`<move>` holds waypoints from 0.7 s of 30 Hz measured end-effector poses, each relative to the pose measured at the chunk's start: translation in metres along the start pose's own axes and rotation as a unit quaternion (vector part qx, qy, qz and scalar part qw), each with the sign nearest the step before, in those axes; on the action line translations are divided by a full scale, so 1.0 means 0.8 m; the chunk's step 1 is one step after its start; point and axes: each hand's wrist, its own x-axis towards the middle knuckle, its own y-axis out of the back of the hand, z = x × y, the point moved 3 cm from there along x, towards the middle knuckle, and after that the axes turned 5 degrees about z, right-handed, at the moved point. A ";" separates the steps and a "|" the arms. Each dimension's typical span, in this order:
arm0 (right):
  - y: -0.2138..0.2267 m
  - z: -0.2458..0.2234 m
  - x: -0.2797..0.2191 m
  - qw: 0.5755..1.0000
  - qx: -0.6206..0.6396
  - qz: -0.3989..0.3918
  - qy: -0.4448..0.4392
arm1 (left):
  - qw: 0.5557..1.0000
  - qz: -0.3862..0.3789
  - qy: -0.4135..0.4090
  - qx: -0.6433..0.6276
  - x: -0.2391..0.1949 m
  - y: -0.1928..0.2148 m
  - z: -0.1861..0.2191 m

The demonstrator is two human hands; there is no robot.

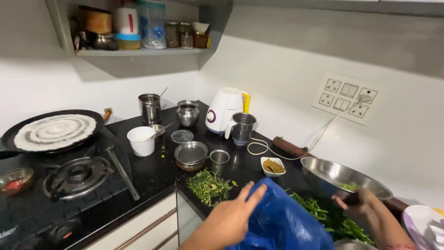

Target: The person spreads batter onto a pan, drizzles oil over it, and flips the dosa with a spatula. They then sort green chilies and cilantro from a plastic bag into bowls before transferring the cooked dosa onto a plate.

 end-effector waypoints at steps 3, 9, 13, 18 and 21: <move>-0.033 0.014 -0.014 0.997 0.059 0.040 0.022 | 0.999 -0.037 -0.003 -0.013 0.005 -0.013 -0.016; -0.048 0.028 0.052 0.999 0.017 0.005 0.036 | 0.997 -0.064 -0.003 -0.045 0.016 0.000 -0.033; -0.052 0.035 0.033 0.995 -0.048 -0.029 0.087 | 0.998 -0.032 -0.014 -0.047 0.030 0.002 -0.042; -0.043 0.050 -0.104 0.984 -0.055 -0.057 0.157 | 0.997 -0.064 0.008 -0.044 0.057 -0.010 -0.030; -0.033 0.067 -0.218 0.968 -0.205 0.008 0.143 | 0.996 -0.082 0.022 -0.040 0.083 -0.030 -0.025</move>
